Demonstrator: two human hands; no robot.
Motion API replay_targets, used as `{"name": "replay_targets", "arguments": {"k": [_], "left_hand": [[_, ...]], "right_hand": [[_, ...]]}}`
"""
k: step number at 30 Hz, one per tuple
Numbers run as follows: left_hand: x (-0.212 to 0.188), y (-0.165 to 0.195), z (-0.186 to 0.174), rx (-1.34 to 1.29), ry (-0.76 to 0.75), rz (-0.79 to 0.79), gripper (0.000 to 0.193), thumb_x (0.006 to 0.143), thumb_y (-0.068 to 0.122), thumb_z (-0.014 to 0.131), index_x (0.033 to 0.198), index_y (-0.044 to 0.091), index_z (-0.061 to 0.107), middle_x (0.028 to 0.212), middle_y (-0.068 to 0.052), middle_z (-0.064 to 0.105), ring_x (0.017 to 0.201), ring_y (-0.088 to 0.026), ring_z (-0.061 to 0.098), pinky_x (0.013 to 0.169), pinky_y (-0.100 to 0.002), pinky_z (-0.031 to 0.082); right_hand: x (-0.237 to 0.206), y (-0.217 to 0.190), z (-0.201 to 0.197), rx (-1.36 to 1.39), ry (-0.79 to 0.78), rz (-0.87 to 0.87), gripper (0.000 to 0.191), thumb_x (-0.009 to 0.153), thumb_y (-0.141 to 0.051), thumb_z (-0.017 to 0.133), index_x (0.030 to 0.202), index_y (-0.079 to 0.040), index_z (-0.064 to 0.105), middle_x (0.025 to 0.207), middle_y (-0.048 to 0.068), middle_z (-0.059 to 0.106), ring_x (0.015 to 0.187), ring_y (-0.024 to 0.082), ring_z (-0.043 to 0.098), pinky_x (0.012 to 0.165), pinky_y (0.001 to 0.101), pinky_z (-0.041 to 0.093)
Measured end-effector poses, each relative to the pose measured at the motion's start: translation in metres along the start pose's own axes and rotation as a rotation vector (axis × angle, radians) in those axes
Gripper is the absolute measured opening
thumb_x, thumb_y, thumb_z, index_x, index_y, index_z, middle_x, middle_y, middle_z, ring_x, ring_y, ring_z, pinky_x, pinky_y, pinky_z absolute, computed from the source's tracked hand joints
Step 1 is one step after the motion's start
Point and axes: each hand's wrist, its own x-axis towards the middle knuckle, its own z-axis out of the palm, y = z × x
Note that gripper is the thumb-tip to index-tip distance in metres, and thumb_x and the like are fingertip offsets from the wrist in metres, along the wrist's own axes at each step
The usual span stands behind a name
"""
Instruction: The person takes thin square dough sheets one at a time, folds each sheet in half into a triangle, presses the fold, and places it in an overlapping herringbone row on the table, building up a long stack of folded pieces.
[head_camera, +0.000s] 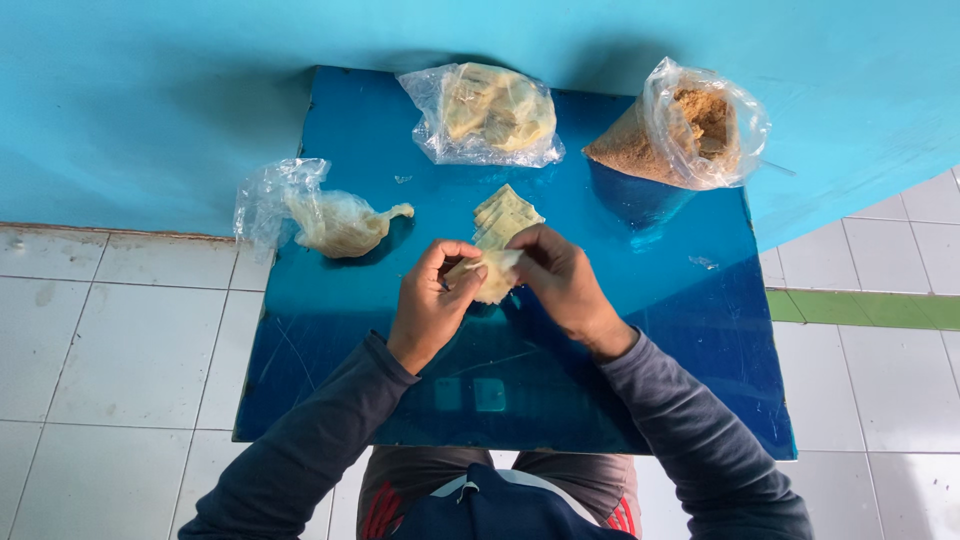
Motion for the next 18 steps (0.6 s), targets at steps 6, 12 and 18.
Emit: {"name": "replay_targets", "arguments": {"k": [6, 12, 18], "left_hand": [[0.007, -0.006, -0.006, -0.097, 0.102, -0.071, 0.016, 0.098, 0.009, 0.071, 0.112, 0.005, 0.063, 0.094, -0.002, 0.064, 0.079, -0.006, 0.06, 0.066, -0.021, 0.052], [0.013, -0.004, -0.018, -0.315, 0.262, -0.123, 0.016, 0.098, 0.007, 0.07, 0.111, 0.006, 0.062, 0.103, -0.002, 0.062, 0.087, -0.006, 0.06, 0.067, -0.023, 0.054], [0.015, 0.009, -0.03, -0.545, 0.337, -0.118, 0.02, 0.098, 0.007, 0.067, 0.116, 0.008, 0.058, 0.108, -0.003, 0.06, 0.093, -0.01, 0.064, 0.077, -0.031, 0.063]], "right_hand": [[0.017, 0.001, -0.02, 0.421, 0.156, 0.232, 0.025, 0.1, -0.01, 0.06, 0.121, 0.004, 0.062, 0.105, 0.011, 0.07, 0.087, 0.015, 0.071, 0.075, 0.0301, 0.059], [0.026, -0.005, -0.037, 0.452, 0.259, 0.263, 0.03, 0.1, -0.015, 0.061, 0.119, 0.008, 0.06, 0.104, 0.013, 0.07, 0.087, 0.018, 0.072, 0.077, 0.0326, 0.064], [0.031, -0.001, -0.038, -0.352, 0.457, -0.151, 0.018, 0.106, -0.015, 0.067, 0.111, 0.002, 0.071, 0.094, 0.01, 0.073, 0.081, 0.016, 0.065, 0.07, 0.0293, 0.054]]}}
